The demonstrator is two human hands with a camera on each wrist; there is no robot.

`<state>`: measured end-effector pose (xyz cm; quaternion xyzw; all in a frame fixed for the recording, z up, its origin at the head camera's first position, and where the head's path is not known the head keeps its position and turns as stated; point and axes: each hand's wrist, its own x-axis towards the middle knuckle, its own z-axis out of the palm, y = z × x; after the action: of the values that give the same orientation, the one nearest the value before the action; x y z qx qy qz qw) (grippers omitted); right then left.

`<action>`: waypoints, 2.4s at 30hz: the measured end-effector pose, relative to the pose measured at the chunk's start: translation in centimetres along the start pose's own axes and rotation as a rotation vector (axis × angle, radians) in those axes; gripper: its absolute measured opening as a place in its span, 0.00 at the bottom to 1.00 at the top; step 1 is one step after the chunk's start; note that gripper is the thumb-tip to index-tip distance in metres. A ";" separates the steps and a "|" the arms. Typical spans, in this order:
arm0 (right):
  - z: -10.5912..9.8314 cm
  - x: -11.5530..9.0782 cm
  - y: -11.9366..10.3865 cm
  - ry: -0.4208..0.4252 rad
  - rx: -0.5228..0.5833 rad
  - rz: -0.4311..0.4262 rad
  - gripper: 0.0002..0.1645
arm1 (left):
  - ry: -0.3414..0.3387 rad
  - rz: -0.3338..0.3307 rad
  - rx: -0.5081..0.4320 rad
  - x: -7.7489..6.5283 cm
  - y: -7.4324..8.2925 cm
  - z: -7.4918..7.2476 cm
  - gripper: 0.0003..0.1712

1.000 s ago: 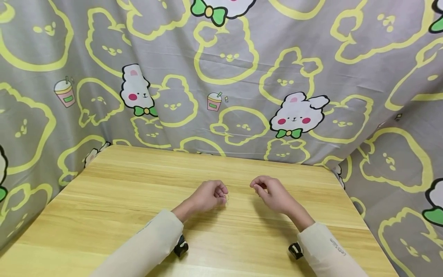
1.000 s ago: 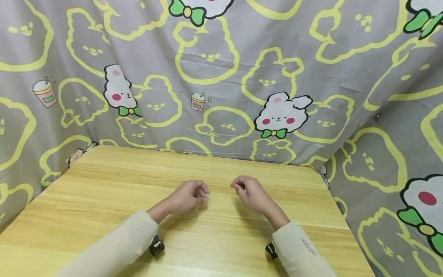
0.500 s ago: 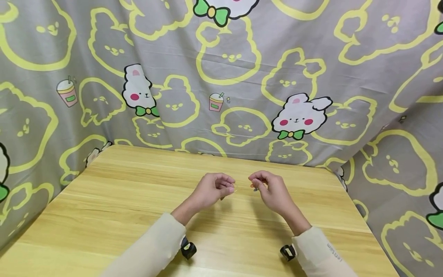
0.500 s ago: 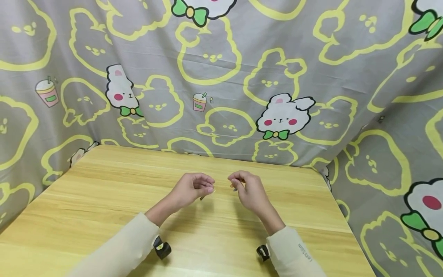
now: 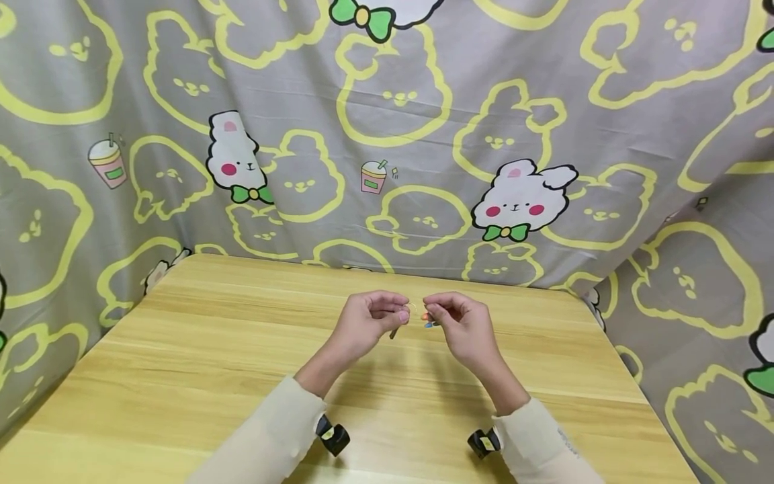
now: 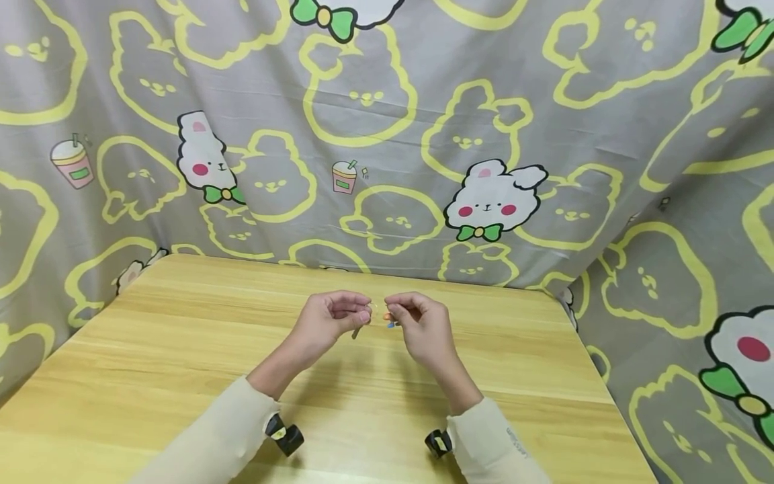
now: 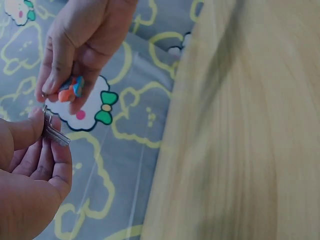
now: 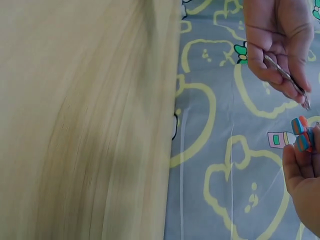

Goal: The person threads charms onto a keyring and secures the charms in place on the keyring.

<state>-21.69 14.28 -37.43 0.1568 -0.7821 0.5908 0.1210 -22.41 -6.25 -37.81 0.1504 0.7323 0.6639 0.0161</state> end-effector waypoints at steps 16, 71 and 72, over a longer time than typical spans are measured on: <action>1.2 -0.1 0.0 0.021 0.193 0.143 0.08 | 0.046 -0.026 -0.124 -0.2 0.7 0.7 0.14; 1.5 -0.5 0.4 -0.026 -0.211 -0.121 0.08 | 0.097 0.538 0.596 -0.6 -0.2 0.8 0.05; 1.6 -0.5 0.4 -0.019 -0.209 -0.119 0.08 | 0.106 0.615 0.676 -0.5 -0.3 0.8 0.05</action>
<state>-21.39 12.92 -38.41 0.1952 -0.8298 0.4965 0.1639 -21.76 -5.61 -38.26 0.3233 0.8290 0.3683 -0.2694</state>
